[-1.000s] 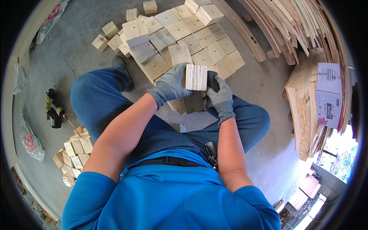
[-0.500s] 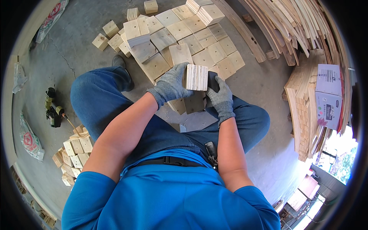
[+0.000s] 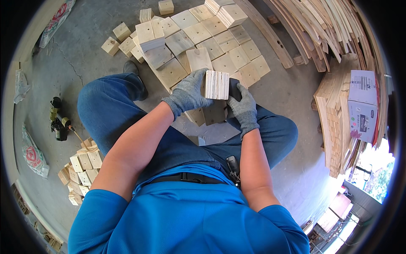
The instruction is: The person sits on the floor and sands small wooden blocks one by one using a sanding block. They repeatedly pick up blocks, sand their edges and faces, and place them back into a growing stack.
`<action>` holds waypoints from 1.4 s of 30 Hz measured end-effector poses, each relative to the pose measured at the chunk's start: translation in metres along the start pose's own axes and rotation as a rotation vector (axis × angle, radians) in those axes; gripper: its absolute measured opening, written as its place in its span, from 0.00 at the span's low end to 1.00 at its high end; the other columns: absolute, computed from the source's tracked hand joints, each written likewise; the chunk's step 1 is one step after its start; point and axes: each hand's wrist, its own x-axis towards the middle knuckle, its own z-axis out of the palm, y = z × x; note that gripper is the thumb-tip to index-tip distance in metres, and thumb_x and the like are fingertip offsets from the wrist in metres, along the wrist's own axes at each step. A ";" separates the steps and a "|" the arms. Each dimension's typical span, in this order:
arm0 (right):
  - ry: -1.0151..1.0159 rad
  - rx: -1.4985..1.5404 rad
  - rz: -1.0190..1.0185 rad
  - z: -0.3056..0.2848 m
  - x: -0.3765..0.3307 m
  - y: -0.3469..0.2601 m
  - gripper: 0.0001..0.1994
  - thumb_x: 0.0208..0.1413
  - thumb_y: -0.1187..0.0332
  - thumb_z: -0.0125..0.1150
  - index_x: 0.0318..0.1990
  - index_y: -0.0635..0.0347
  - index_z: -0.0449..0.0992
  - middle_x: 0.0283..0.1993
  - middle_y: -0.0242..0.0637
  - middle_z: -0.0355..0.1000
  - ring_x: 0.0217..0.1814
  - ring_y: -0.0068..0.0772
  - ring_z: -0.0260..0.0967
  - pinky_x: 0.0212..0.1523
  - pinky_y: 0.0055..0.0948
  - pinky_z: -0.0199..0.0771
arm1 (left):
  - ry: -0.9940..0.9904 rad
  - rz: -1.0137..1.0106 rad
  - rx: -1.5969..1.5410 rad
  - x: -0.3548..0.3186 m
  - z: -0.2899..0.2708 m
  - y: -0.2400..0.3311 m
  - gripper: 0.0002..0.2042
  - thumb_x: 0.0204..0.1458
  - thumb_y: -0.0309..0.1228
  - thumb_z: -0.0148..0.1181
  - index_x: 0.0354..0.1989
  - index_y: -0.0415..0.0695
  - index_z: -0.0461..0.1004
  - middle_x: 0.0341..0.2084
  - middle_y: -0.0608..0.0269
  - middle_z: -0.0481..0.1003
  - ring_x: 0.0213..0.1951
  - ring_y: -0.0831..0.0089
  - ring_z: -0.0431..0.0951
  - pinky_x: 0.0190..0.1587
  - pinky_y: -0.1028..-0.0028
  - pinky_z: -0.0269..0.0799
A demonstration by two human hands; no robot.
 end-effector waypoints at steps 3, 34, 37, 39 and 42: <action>-0.011 -0.001 0.014 0.000 0.000 0.000 0.38 0.55 0.55 0.78 0.70 0.62 0.72 0.69 0.54 0.73 0.73 0.54 0.69 0.73 0.45 0.68 | -0.006 -0.002 -0.003 0.000 -0.001 0.001 0.58 0.37 0.50 0.81 0.78 0.43 0.56 0.71 0.43 0.66 0.73 0.50 0.67 0.75 0.61 0.64; -0.059 -0.010 0.051 -0.005 -0.002 -0.012 0.38 0.57 0.55 0.77 0.72 0.63 0.70 0.70 0.54 0.72 0.73 0.52 0.70 0.74 0.42 0.69 | 0.002 0.013 -0.013 0.000 -0.001 -0.001 0.57 0.38 0.50 0.81 0.78 0.42 0.57 0.71 0.43 0.67 0.72 0.50 0.68 0.75 0.61 0.64; -0.060 -0.006 0.053 -0.006 -0.003 -0.013 0.38 0.57 0.54 0.77 0.72 0.64 0.70 0.71 0.54 0.72 0.73 0.52 0.70 0.74 0.42 0.68 | -0.001 0.011 -0.021 -0.001 -0.002 0.000 0.58 0.37 0.50 0.81 0.78 0.42 0.57 0.71 0.43 0.66 0.72 0.50 0.68 0.75 0.61 0.64; -0.062 -0.017 0.060 -0.005 -0.002 -0.012 0.38 0.57 0.54 0.77 0.72 0.64 0.70 0.71 0.54 0.72 0.73 0.52 0.70 0.74 0.42 0.68 | -0.003 0.010 -0.027 -0.001 -0.002 0.000 0.58 0.37 0.49 0.82 0.78 0.42 0.57 0.71 0.43 0.66 0.72 0.50 0.68 0.75 0.61 0.64; -0.071 -0.030 0.068 -0.004 -0.001 -0.010 0.38 0.57 0.55 0.77 0.72 0.64 0.70 0.71 0.54 0.72 0.73 0.52 0.70 0.74 0.42 0.68 | -0.003 0.009 -0.034 -0.001 -0.002 0.000 0.58 0.37 0.49 0.82 0.78 0.42 0.57 0.71 0.43 0.67 0.73 0.50 0.68 0.75 0.61 0.64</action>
